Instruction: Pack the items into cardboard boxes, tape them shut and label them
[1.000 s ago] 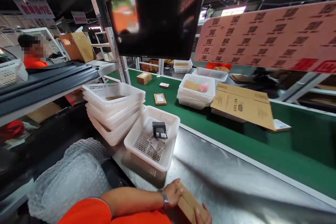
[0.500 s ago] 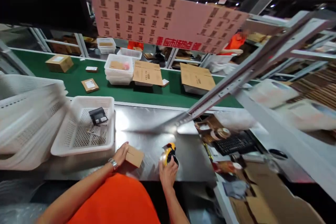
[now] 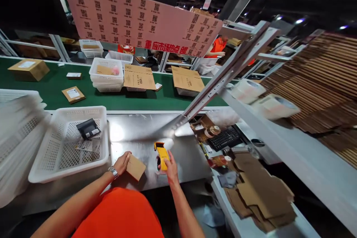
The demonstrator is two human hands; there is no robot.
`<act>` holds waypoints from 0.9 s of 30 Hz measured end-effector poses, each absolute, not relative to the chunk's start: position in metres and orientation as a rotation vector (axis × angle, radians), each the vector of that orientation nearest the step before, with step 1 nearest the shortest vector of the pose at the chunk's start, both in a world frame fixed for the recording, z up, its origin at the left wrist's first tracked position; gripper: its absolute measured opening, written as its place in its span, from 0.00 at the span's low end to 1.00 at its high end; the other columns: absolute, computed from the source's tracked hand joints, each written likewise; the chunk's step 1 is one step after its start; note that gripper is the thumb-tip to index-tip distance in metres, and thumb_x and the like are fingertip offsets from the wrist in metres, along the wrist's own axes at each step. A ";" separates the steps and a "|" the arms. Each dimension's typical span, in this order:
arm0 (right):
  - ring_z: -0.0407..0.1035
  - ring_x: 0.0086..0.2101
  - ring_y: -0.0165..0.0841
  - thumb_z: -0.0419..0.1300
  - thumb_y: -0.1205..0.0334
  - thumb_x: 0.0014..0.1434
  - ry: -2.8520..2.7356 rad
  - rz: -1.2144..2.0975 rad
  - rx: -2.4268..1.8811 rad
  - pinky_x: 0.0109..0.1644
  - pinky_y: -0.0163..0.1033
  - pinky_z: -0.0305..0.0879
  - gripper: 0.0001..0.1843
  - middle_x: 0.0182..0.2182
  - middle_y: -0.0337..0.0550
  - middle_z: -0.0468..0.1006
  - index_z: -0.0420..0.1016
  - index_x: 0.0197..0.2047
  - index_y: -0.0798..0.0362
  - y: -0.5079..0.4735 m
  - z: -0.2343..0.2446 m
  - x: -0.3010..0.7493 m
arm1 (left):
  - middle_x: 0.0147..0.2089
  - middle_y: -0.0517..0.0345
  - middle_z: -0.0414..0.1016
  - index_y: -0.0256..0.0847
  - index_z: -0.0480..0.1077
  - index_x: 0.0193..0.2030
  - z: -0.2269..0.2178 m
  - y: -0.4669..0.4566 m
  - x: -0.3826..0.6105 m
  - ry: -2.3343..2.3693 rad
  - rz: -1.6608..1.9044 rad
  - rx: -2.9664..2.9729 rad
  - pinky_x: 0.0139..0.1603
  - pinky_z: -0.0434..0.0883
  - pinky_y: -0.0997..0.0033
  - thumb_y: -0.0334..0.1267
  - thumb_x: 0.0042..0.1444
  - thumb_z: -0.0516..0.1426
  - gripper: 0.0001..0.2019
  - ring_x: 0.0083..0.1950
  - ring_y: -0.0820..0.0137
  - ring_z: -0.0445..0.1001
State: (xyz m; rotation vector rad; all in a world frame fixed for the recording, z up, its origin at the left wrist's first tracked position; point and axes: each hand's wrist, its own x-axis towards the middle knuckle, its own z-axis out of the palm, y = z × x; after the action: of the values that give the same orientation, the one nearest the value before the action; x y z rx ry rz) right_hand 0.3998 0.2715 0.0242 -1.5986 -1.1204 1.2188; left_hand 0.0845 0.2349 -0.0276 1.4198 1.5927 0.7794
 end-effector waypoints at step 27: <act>0.66 0.15 0.31 0.62 0.19 0.60 -1.079 1.336 -1.429 0.17 0.36 0.66 0.51 0.26 0.43 0.84 0.85 0.63 0.59 0.227 0.030 0.301 | 0.33 0.47 0.83 0.41 0.78 0.38 0.028 0.271 0.067 1.563 0.778 0.853 0.38 0.75 0.57 0.78 0.64 0.50 0.38 0.35 0.56 0.82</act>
State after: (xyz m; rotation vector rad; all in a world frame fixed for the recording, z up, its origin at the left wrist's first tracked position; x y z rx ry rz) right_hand 0.3005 0.2267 0.0303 -1.4294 -1.0789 1.3361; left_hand 0.0673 0.2713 0.0277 0.8530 1.5629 0.7777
